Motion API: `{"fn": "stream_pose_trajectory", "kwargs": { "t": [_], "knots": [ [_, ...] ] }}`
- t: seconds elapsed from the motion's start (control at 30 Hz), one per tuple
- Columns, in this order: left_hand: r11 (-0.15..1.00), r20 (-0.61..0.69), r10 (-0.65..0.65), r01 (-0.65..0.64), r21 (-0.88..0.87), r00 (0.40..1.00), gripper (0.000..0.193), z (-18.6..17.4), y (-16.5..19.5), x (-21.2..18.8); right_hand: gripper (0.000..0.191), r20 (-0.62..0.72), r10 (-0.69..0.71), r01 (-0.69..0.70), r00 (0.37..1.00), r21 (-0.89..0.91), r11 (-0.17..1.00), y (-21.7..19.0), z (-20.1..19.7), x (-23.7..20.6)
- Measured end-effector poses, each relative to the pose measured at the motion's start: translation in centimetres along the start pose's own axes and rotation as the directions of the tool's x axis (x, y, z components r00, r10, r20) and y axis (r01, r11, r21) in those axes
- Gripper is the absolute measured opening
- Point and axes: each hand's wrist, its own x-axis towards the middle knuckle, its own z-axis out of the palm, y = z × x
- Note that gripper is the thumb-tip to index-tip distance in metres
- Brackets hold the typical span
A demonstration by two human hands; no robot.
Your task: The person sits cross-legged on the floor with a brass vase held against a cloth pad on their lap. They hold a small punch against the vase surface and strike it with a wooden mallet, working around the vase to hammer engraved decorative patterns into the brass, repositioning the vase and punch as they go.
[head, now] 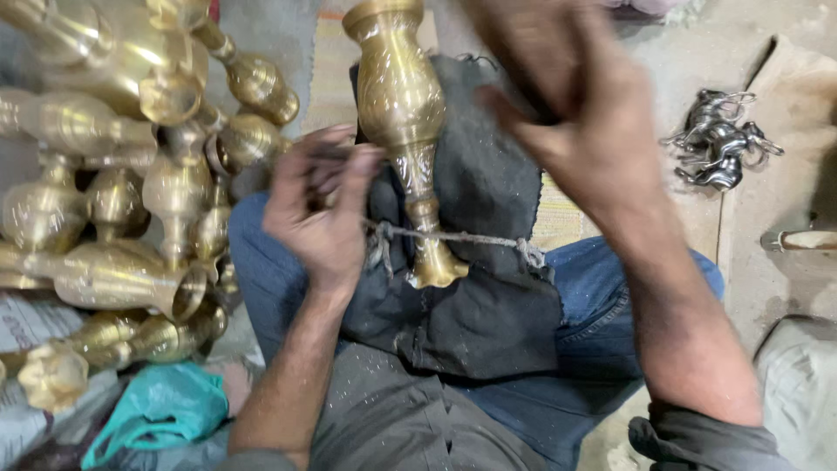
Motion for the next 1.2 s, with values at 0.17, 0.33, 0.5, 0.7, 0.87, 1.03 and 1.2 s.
{"fn": "stream_pose_trajectory", "kwargs": {
  "t": [0.17, 0.33, 0.5, 0.7, 0.87, 1.03, 1.2],
  "knots": [
    [0.992, -0.078, -0.13, 0.129, -0.011, 0.988, 0.023, -1.1, -0.5, -0.2, 0.108, 0.202, 0.202, -0.187, 0.958, -0.093, 0.978, 2.3, 5.1, 3.7],
    [0.985, 0.027, -0.166, 0.165, 0.049, 0.986, 0.027, -1.1, -0.4, 0.0, 0.108, 0.287, -0.1, 0.011, 0.953, 0.295, 0.955, 5.2, 6.2, 5.6],
    [0.988, 0.182, -0.148, 0.136, 0.077, 0.972, 0.032, 0.3, 0.0, 1.7, 0.113, 0.583, 0.228, -0.549, 0.78, 0.463, 0.695, 7.4, 6.4, 5.5],
    [0.884, 0.497, 0.075, -0.289, 0.368, 0.865, 0.039, 2.3, 0.2, 4.1, 0.078, 0.349, 0.343, -0.45, 0.872, 0.297, 0.842, 6.3, 5.0, 3.2],
    [0.872, 0.556, 0.072, -0.323, 0.368, 0.828, 0.037, 1.9, -0.4, 4.9, 0.044, -0.03, 0.05, -0.055, 0.998, -0.195, 0.979, 3.8, 2.3, 0.9],
    [0.869, 0.551, 0.069, -0.321, 0.376, 0.832, 0.033, 1.4, -0.6, 4.8, 0.052, -0.097, -0.102, 0.054, 0.99, -0.404, 0.913, 1.1, 0.1, 0.4],
    [0.856, 0.602, 0.033, -0.333, 0.394, 0.798, 0.035, 1.1, -0.5, 4.7, 0.039, -0.228, -0.052, -0.029, 0.972, -0.338, 0.941, 0.5, -0.3, -0.1]
  ]
}}
